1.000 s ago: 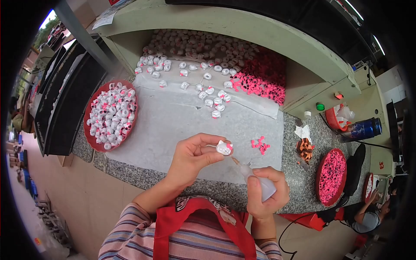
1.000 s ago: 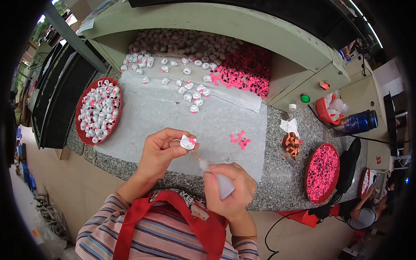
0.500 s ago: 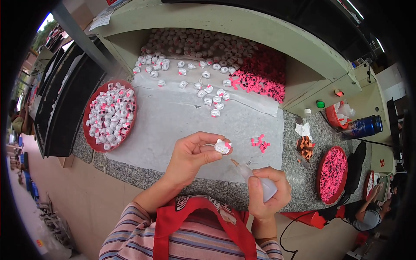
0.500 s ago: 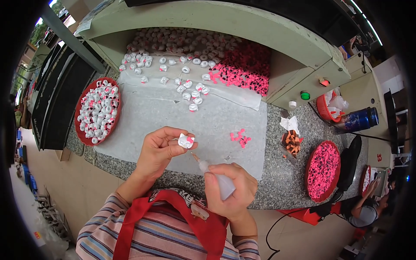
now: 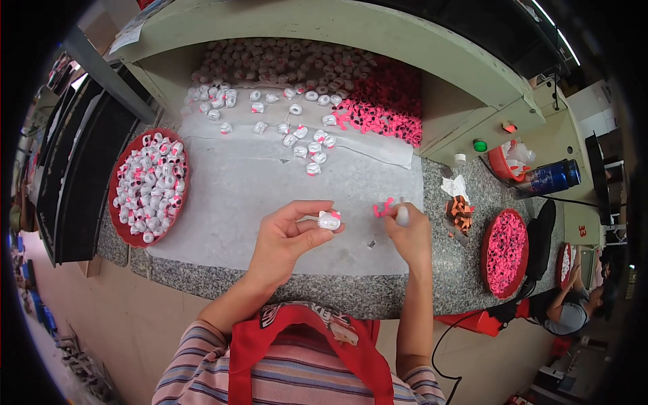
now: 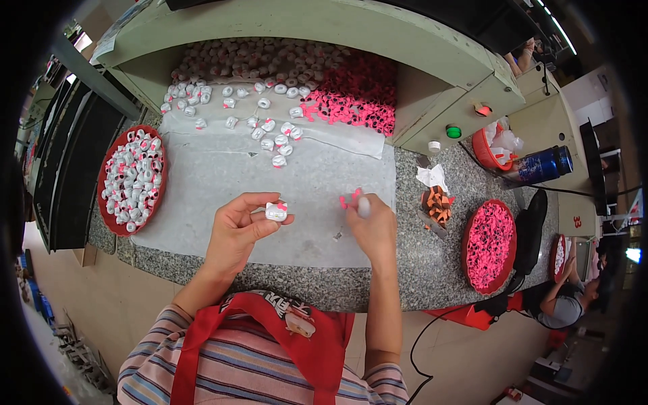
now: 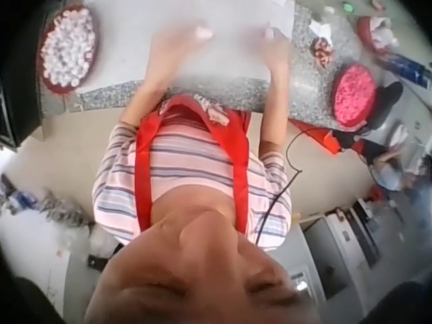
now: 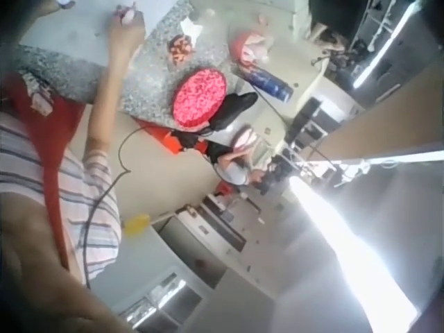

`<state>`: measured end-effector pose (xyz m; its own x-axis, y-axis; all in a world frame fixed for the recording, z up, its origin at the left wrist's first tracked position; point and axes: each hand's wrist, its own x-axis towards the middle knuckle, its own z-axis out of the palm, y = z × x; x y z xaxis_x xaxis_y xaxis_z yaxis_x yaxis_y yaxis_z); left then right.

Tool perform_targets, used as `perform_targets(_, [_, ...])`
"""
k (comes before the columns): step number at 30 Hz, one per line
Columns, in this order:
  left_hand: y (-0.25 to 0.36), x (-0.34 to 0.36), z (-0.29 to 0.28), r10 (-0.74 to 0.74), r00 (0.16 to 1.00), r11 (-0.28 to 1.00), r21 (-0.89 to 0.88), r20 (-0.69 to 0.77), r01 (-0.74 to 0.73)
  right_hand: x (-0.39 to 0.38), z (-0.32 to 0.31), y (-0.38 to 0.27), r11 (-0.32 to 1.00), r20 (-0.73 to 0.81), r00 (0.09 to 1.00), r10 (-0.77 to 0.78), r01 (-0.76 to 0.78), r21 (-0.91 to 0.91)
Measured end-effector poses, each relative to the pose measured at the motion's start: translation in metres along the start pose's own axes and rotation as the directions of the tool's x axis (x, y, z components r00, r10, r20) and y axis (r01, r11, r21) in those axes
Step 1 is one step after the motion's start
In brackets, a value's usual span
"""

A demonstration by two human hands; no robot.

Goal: Apply white glaze or adhesive to the back of small decorative ceramic pieces at a studio workbench.

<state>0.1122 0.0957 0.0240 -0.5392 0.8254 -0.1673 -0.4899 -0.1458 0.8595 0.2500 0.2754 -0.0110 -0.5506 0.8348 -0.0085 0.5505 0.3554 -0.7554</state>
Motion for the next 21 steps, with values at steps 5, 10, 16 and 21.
perform_targets(5, [-0.001, -0.004, -0.005, 0.031, 0.999, 0.999, 0.020, -0.045, -0.030, 0.019, 0.025, -0.020, 0.867, 0.086, 0.994, 0.072, -0.020, -0.499])
perform_targets(10, [-0.006, -0.005, -0.009, 0.035, 0.998, 0.998, 0.062, -0.060, -0.032, 0.016, 0.015, -0.012, 0.978, 0.154, 0.988, -0.013, 0.045, -0.204])
perform_targets(16, [-0.004, -0.002, -0.002, 0.034, 0.998, 0.996, 0.081, -0.048, -0.030, 0.002, 0.028, 0.006, 0.995, 0.201, 0.974, -0.101, 0.103, 0.000])
perform_targets(21, [-0.006, -0.001, -0.004, 0.076, 0.994, 0.996, 0.062, -0.081, -0.071, -0.008, 0.040, -0.007, 0.959, 0.080, 0.978, -0.192, 0.205, -0.196])
